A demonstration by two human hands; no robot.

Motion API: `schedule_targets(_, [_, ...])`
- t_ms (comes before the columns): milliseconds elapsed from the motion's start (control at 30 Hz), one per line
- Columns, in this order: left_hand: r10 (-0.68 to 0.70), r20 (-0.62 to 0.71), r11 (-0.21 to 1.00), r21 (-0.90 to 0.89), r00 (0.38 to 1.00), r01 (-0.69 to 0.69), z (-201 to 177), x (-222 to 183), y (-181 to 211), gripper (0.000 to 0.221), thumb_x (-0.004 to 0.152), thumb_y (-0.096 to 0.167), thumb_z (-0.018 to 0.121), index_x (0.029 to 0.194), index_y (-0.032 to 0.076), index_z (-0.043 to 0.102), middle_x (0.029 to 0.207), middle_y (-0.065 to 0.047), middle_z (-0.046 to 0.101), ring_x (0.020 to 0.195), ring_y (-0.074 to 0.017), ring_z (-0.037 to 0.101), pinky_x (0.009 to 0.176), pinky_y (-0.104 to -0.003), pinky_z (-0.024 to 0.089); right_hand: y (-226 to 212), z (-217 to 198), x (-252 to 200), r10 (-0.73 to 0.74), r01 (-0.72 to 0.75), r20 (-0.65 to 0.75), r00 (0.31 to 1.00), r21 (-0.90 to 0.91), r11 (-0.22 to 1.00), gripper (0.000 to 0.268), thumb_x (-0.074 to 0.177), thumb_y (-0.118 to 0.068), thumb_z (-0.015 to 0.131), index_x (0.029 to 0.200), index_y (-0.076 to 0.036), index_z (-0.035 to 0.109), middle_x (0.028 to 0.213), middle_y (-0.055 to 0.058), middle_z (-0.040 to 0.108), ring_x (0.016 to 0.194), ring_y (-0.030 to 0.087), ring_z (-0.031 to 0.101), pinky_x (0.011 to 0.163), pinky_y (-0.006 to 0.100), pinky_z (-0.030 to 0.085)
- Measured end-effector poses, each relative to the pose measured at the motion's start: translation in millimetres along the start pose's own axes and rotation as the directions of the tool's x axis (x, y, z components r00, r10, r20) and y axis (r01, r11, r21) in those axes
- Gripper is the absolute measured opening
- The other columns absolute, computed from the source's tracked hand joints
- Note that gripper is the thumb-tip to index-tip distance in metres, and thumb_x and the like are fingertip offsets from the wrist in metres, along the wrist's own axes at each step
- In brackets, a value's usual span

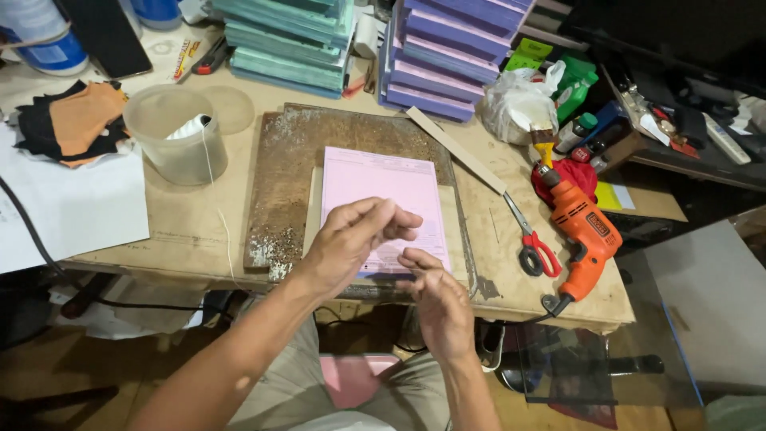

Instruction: Manually binding stacks of paper into pads using a hammer, scissors, and adhesive materials.

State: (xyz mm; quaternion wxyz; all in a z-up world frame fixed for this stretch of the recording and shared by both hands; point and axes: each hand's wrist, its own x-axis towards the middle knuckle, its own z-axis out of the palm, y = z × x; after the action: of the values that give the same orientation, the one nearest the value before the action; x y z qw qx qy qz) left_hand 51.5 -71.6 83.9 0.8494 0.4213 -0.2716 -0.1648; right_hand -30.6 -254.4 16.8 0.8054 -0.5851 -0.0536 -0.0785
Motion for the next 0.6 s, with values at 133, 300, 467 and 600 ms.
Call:
schedule_targets(133, [-0.029, -0.012, 0.753, 0.657, 1.0, 0.03, -6.1, 7.5, 7.3, 0.036, 0.105, 0.027, 0.049, 0.095, 0.002, 0.073, 0.09, -0.016, 0.073, 0.061, -0.0185, 0.064, 0.064, -0.03, 0.056, 20.7, -6.3, 8.7, -0.005, 0.006, -0.005, 1.0, 0.3, 0.954, 0.027, 0.103, -0.026, 0.051, 0.084, -0.009, 0.06, 0.107, 0.015, 0.065, 0.115, 0.033, 0.064, 0.091, 0.044, 0.055])
schedule_targets(300, [-0.272, 0.216, -0.116, 0.96, 0.938, -0.255, -38.0, 4.2, -17.3, 0.033, 0.106, 0.022, 0.05, 0.093, 0.003, 0.075, 0.069, -0.016, 0.067, 0.053, -0.0223, 0.065, 0.054, -0.033, 0.058, 13.9, -6.3, 7.0, -0.217, 0.199, -0.054, 0.975, -0.226, 0.954, 0.035, 0.101, -0.017, 0.049, 0.074, 0.002, 0.06, 0.066, 0.018, 0.063, 0.076, 0.03, 0.068, 0.073, 0.038, 0.052])
schedule_targets(467, [-0.3, 0.266, -0.309, 0.882, 0.916, -0.357, -49.7, 9.5, -35.4, 0.04, 0.111, 0.022, 0.042, 0.076, 0.01, 0.059, 0.063, -0.002, 0.055, 0.054, -0.0199, 0.058, 0.051, -0.04, 0.052, -24.5, 17.6, -4.4, -0.183, 0.065, -0.099, 0.978, -0.69, 0.721, 0.033, 0.1, -0.021, 0.054, 0.071, -0.01, 0.065, 0.076, 0.002, 0.062, 0.076, 0.014, 0.059, 0.072, 0.03, 0.047])
schedule_targets(600, [-0.231, 0.323, -0.374, 0.841, 0.918, -0.391, -59.5, 10.3, -46.1, 0.043, 0.112, 0.034, 0.053, 0.08, 0.008, 0.065, 0.068, -0.004, 0.061, 0.056, -0.0201, 0.062, 0.046, -0.038, 0.058, 8.3, -9.4, -13.4, -0.001, -0.059, -0.143, 0.99, -0.417, 0.907, 0.033, 0.096, -0.011, 0.054, 0.064, -0.013, 0.055, 0.058, -0.002, 0.049, 0.052, 0.01, 0.039, 0.048, 0.027, 0.031])
